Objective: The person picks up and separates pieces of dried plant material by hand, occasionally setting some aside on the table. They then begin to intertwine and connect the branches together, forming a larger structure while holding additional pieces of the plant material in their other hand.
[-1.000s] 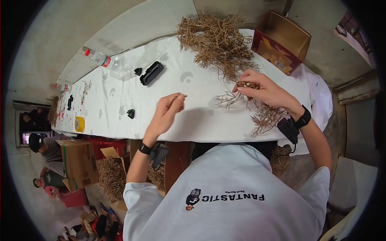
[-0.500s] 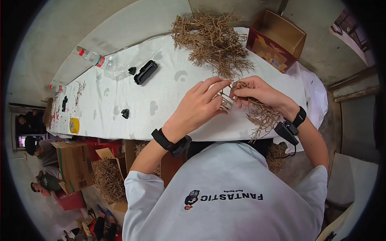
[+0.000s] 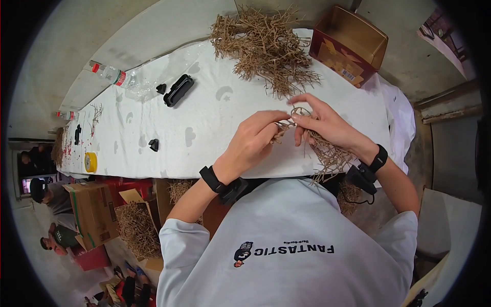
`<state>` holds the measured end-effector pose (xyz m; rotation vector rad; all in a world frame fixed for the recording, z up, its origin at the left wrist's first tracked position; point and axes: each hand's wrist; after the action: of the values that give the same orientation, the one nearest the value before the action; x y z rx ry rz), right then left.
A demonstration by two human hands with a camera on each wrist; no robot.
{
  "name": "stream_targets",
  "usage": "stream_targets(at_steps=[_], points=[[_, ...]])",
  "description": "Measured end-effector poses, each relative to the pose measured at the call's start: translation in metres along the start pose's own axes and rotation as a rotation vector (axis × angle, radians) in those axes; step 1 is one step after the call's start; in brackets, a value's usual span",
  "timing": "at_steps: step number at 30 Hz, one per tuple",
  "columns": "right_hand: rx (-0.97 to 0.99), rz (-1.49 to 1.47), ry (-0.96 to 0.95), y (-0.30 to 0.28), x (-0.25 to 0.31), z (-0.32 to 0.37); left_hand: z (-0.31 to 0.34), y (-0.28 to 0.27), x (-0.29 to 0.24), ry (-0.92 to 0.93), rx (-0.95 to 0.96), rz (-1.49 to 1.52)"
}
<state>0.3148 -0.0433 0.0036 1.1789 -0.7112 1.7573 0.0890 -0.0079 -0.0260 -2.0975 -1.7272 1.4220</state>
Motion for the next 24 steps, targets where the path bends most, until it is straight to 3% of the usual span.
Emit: stream_targets(at_steps=[2,5,10,13,17,24], points=[[-0.11,0.045,-0.127,0.007,0.003,0.002,0.004,0.0,0.0,-0.08,-0.014,0.025],[-0.12,0.142,-0.185,0.004,0.003,-0.001,0.003,-0.004,-0.004,-0.597,-0.003,0.378],[-0.024,0.33,-0.196,0.005,0.008,0.004,-0.003,-0.005,-0.005,-0.584,-0.043,0.621],[0.003,0.35,-0.21,0.004,0.012,0.005,-0.008,-0.013,-0.018,-0.876,-0.047,0.94],[0.059,0.375,-0.201,0.0,0.017,0.005,0.001,-0.015,-0.011,-0.754,-0.078,0.949],[0.063,0.441,-0.225,0.001,0.021,0.005,0.001,-0.02,-0.002,-0.741,0.012,0.971]])
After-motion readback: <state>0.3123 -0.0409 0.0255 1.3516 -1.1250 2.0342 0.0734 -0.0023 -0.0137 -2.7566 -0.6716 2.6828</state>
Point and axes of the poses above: each hand's wrist, its own z-axis away from the middle knuckle, its own y-axis out of the palm, x = y × z, and after that the axes turned 7 degrees about z, right-handed
